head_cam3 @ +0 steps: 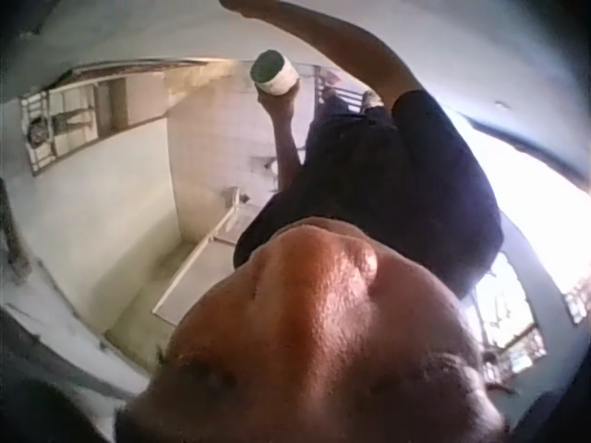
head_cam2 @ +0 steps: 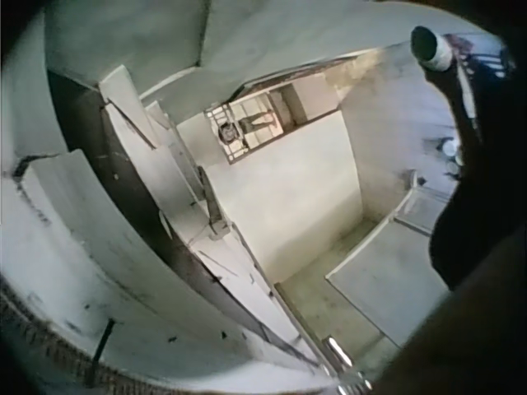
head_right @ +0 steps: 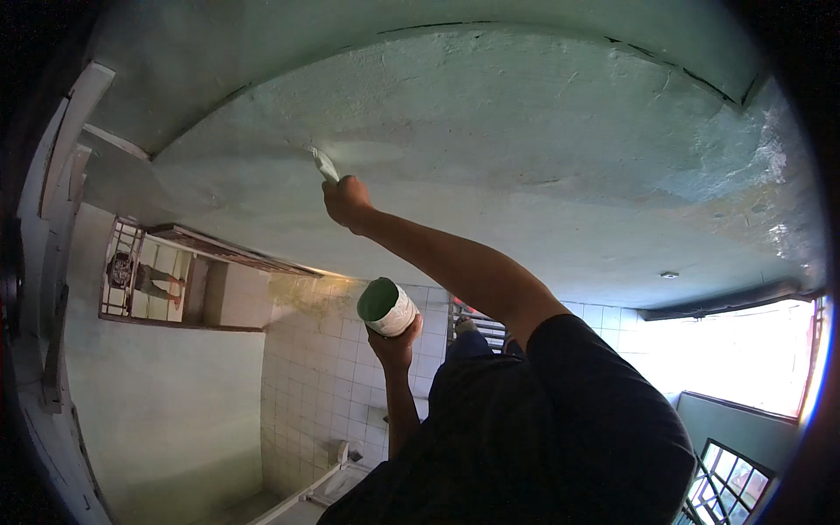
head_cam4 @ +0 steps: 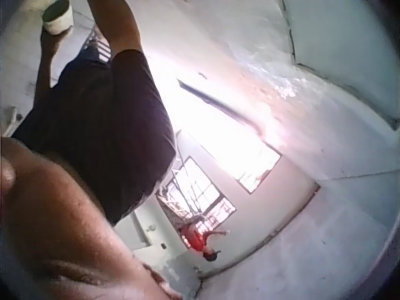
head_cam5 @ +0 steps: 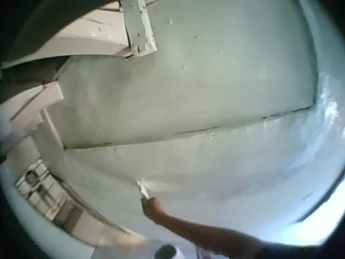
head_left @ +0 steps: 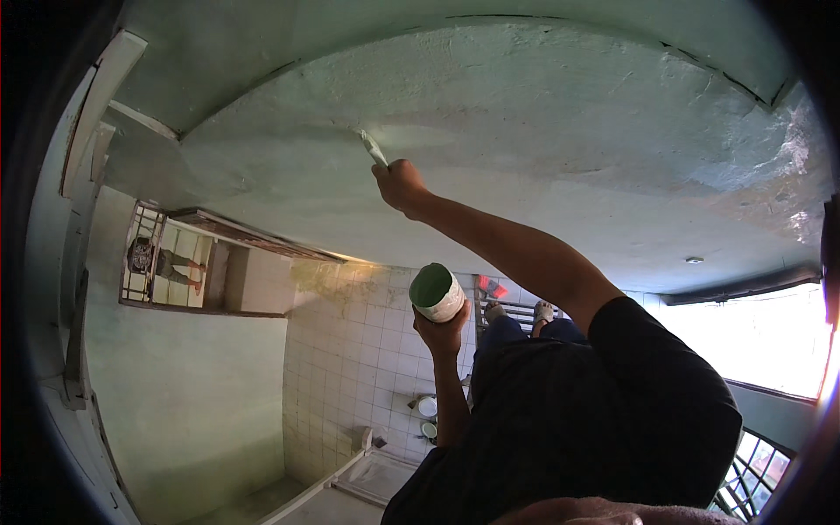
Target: The recorder paints a ceiling with a brush while holding a paint pot, standing on a platform.
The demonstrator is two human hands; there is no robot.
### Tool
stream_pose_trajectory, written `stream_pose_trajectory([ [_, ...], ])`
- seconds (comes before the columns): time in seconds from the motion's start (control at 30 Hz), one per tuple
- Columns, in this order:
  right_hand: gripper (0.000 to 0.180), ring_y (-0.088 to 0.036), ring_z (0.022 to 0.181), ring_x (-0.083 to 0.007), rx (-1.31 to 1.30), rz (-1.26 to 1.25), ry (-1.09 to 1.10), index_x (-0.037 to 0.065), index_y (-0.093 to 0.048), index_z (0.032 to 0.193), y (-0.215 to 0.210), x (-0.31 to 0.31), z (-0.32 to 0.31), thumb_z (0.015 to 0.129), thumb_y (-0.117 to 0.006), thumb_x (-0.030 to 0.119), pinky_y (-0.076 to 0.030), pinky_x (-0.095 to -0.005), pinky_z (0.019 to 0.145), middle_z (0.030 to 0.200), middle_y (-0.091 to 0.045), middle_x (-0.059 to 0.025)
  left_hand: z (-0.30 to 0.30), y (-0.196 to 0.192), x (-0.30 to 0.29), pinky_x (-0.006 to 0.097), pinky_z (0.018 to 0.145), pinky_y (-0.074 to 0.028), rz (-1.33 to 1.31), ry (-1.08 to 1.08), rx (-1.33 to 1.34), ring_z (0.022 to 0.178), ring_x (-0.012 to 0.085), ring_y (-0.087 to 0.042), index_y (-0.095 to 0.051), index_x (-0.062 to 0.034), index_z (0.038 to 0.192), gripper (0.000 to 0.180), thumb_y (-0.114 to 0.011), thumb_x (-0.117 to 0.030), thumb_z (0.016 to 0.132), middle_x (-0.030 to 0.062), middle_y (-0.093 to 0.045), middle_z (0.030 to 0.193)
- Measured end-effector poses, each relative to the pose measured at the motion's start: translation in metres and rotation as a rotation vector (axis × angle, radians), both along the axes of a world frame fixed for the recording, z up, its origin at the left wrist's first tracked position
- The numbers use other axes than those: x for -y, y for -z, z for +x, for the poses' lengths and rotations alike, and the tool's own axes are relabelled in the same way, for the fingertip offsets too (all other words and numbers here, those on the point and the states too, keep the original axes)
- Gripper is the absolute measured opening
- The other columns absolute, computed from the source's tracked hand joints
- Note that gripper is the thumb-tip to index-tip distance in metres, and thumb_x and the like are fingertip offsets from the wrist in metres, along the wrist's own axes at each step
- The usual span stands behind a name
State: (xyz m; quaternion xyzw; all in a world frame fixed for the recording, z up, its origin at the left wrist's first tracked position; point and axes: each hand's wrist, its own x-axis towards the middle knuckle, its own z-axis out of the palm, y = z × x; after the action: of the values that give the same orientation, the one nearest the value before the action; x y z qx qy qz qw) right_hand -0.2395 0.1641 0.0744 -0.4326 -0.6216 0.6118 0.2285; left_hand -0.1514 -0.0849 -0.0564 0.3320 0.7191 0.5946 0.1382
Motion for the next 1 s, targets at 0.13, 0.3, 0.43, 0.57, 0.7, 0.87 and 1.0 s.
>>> stream_pose_trajectory([
  [0.13,0.037,-0.057,0.057,-0.0205,-0.158,-0.11,0.107,0.0,-0.067,0.097,0.0,-0.023,0.043,0.102,-0.061,0.036,-0.044,-0.0389,0.051,0.07,-0.058,-0.0067,-0.001,0.001,-0.007,0.041,0.094,-0.057,0.048,0.005,-0.005,0.105,0.0261,-0.071,-0.054,0.0001,0.133,0.08,-0.097,-0.016,0.068,0.0146,-0.07,0.119],
  [0.3,0.019,-0.035,0.043,-0.0056,-0.525,-0.294,0.339,0.008,-0.063,0.099,0.004,-0.014,0.199,0.101,-0.067,0.027,-0.027,-0.0258,0.037,0.059,-0.037,0.0094,-0.005,0.003,-0.012,0.041,0.095,-0.057,-0.008,0.032,0.027,0.105,0.0263,-0.071,-0.054,0.0006,0.133,0.081,-0.097,-0.016,0.067,0.0146,-0.07,0.119],
  [0.43,0.024,-0.032,0.04,-0.0037,-0.485,-0.269,0.525,0.012,-0.051,0.098,-0.004,0.021,0.248,0.106,-0.06,0.033,-0.024,-0.0248,0.034,0.057,-0.034,0.009,-0.006,0.007,-0.017,0.041,0.094,-0.057,-0.015,0.044,-0.004,0.104,0.027,-0.071,-0.054,0.001,0.133,0.081,-0.098,-0.019,0.067,0.015,-0.07,0.119],
  [0.57,0.028,-0.036,0.042,-0.0072,-0.629,-0.239,0.702,0.018,-0.038,0.098,-0.013,0.022,0.201,0.108,-0.055,0.038,-0.028,-0.0273,0.033,0.063,-0.038,0.0058,-0.004,0.012,-0.017,0.042,0.095,-0.057,-0.01,0.039,0.041,0.106,0.0275,-0.07,-0.054,0.0009,0.132,0.079,-0.097,-0.019,0.068,0.0153,-0.069,0.119],
  [0.7,0.029,-0.044,0.048,-0.017,-0.518,-0.332,0.68,0.011,-0.035,0.104,-0.024,-0.006,0.095,0.109,-0.046,0.038,-0.042,-0.0347,0.041,0.071,-0.044,-0.0033,0.0,0.012,-0.009,0.042,0.096,-0.056,-0.04,0.002,-0.036,0.106,0.027,-0.069,-0.054,0.0004,0.131,0.079,-0.097,-0.018,0.068,0.0149,-0.068,0.12],
  [0.87,0.027,-0.052,0.057,-0.0245,-0.532,-0.515,0.366,0.006,-0.036,0.113,-0.036,0.017,-0.034,0.107,-0.043,0.032,-0.046,-0.0416,0.046,0.083,-0.053,-0.0113,0.003,0.008,0.012,0.041,0.098,-0.055,0.002,-0.062,0.023,0.108,0.0257,-0.067,-0.053,-0.0029,0.133,0.08,-0.097,-0.016,0.067,0.0125,-0.065,0.123],
  [1.0,0.021,-0.056,0.064,-0.0242,-0.332,-0.584,0.039,0.004,-0.044,0.113,-0.051,0.027,-0.081,0.104,-0.044,0.023,-0.047,-0.0413,0.051,0.086,-0.055,-0.0119,0.003,0.007,0.019,0.041,0.093,-0.058,0.049,-0.161,-0.005,0.102,0.0266,-0.072,-0.059,-0.0018,0.127,0.076,-0.098,-0.015,0.063,0.0139,-0.071,0.116],
])
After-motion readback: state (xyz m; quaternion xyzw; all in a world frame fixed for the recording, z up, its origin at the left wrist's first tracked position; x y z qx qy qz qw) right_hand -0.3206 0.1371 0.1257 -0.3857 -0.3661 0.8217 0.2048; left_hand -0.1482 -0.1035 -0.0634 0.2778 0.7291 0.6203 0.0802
